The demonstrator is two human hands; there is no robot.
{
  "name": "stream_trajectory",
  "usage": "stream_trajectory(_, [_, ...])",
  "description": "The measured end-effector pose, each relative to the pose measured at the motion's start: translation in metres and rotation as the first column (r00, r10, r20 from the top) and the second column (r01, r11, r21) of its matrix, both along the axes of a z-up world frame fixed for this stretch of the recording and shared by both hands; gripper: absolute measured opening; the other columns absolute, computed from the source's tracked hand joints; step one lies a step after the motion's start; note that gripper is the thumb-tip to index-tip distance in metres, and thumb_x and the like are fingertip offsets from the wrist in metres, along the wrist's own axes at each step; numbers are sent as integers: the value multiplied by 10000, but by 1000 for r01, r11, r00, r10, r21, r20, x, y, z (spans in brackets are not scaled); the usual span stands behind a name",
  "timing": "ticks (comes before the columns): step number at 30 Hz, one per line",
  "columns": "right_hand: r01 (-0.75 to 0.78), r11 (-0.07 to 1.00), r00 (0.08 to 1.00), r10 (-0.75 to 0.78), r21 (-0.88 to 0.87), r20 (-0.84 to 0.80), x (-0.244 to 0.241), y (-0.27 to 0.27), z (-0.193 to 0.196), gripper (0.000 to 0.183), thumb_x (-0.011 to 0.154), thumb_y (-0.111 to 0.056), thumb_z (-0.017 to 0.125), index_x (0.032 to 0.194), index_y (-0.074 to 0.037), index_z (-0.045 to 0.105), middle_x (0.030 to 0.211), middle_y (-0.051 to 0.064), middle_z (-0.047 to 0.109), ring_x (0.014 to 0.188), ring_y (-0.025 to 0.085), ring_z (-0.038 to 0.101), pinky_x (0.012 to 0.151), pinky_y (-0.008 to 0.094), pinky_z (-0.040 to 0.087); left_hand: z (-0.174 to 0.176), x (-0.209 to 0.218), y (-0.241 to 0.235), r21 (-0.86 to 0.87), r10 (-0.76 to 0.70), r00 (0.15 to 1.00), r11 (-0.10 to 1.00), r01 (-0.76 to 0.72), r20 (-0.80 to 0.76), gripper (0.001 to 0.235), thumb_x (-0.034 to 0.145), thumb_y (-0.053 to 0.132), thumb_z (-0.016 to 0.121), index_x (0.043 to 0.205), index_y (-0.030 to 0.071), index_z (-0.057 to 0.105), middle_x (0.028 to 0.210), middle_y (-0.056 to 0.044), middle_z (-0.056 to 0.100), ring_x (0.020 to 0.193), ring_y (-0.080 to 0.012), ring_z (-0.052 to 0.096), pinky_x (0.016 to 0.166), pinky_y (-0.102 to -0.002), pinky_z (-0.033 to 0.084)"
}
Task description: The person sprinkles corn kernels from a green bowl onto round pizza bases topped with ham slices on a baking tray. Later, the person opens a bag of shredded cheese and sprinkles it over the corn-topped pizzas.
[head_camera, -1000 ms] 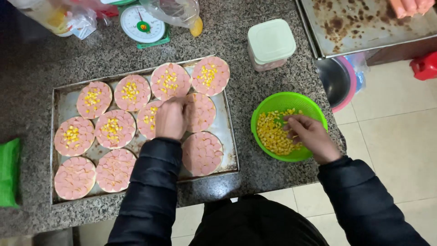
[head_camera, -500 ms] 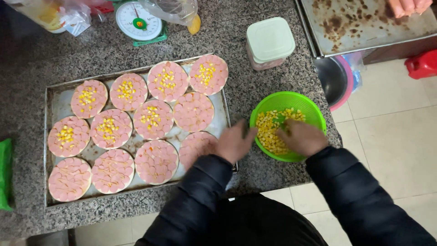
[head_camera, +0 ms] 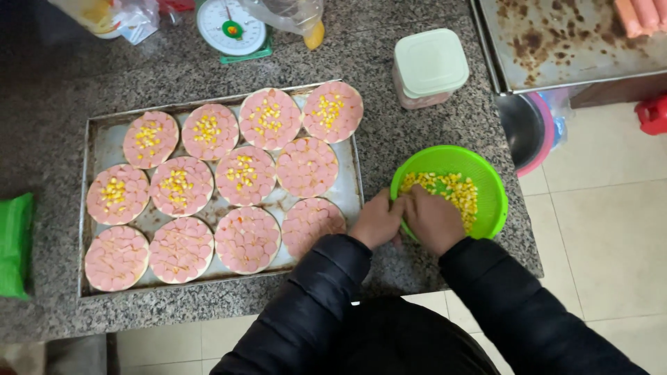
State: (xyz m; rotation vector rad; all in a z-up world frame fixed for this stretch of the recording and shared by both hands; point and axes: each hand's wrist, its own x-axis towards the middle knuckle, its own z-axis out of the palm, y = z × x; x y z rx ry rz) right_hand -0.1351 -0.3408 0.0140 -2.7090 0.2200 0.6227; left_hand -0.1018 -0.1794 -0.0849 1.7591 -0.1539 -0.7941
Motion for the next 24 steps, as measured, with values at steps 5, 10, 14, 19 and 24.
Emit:
stream_trajectory(5, [166, 964, 982, -182, 210, 59, 25, -67, -61, 587, 1160, -529, 556, 1381, -27, 764, 1244, 350, 816, 1261, 582, 737, 1081, 695, 565, 80, -12, 8, 52, -5, 1000, 999, 5, 3, 429, 1154, 368, 522, 1423, 55, 639, 767, -121, 815, 782, -350, 847, 959, -570, 653])
stream_trajectory(10, [198, 967, 977, -209, 163, 51, 29, -85, -39, 596, 1151, -581, 539, 1290, -94, 853, 1246, 303, 833, 1298, 583, 707, 1129, 697, 543, 76, -13, 12, 32, -18, 1000, 999, 18, -5, 440, 1145, 365, 553, 1453, 62, 640, 767, -113, 816, 802, -330, 851, 983, -539, 651])
stream_trajectory(14, [572, 553, 806, -515, 606, -291, 27, -78, -8, 485, 1196, -566, 490, 1034, -178, 732, 936, 15, 595, 872, 218, 554, 753, 355, 393, 73, -9, 30, -40, 10, 1000, 999, -11, -23, 499, 1132, 321, 590, 1506, -5, 640, 853, -114, 844, 654, -248, 822, 868, -411, 669])
stream_trajectory(19, [678, -294, 546, -411, 673, -730, 24, -73, -5, 240, 1165, -312, 496, 959, -190, 507, 850, -124, 377, 601, -10, 425, 485, 140, 273, 78, -6, 52, -83, 6, 1000, 997, -7, -8, 574, 1204, 328, 537, 1596, -90, 570, 1047, -171, 846, 880, -301, 850, 975, -509, 658])
stream_trajectory(24, [649, -261, 561, -470, 715, -681, 29, -32, -18, 162, 1132, -227, 624, 1106, -102, 724, 1034, 8, 737, 872, 137, 746, 682, 219, 576, 143, 2, 75, 23, 81, 930, 995, -96, 359, 470, 1180, 305, 542, 1503, -2, 690, 1127, -233, 826, 1026, -417, 826, 972, -498, 641])
